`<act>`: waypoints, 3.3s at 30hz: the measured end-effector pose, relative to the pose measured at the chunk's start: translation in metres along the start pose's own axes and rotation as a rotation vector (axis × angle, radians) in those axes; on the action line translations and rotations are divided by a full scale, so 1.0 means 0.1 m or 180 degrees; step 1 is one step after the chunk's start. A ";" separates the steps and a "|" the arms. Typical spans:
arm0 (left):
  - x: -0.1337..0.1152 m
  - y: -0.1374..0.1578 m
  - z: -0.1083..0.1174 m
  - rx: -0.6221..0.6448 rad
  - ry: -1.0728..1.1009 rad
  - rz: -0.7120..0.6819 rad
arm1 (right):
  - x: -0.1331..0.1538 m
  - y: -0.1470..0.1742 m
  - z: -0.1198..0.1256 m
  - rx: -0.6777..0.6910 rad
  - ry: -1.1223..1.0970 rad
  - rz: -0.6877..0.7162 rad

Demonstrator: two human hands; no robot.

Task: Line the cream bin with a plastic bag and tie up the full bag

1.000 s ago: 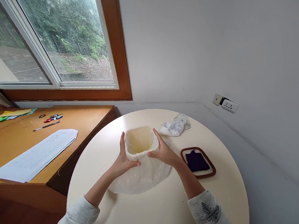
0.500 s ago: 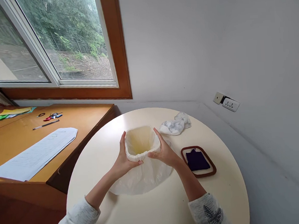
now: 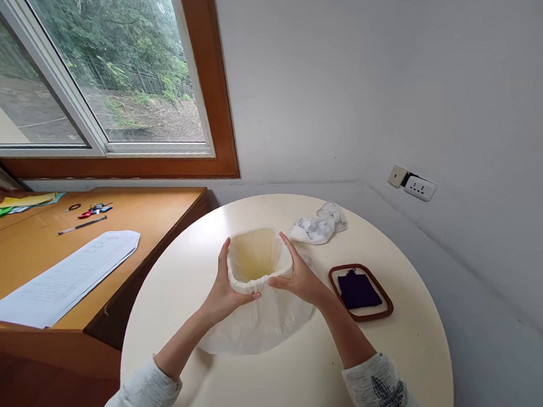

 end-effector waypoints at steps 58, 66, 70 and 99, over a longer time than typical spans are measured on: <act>-0.17 -0.16 0.57 -0.0830 -0.0181 0.0188 | -0.80 1.18 1.23 -0.2785 0.1937 -0.1155; -0.30 -0.07 0.26 0.0602 -0.0839 0.0178 | -0.74 1.31 1.30 -0.3522 0.1266 -0.1250; -0.29 -0.12 0.28 0.0711 -0.0841 0.0111 | -0.73 1.34 1.28 -0.3691 0.1158 -0.1171; -0.28 -0.09 0.42 0.0230 -0.0859 0.0184 | -0.66 1.31 1.06 -0.3631 0.1649 -0.0437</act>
Point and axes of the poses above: each hand's wrist, its own y-axis away from the middle knuckle, its own z-axis out of the back of the hand, x = y × z, the point moved 5 cm from there along -y, towards the middle knuckle, and after that the axes turned 13 degrees about -z, right-handed, at the moved point
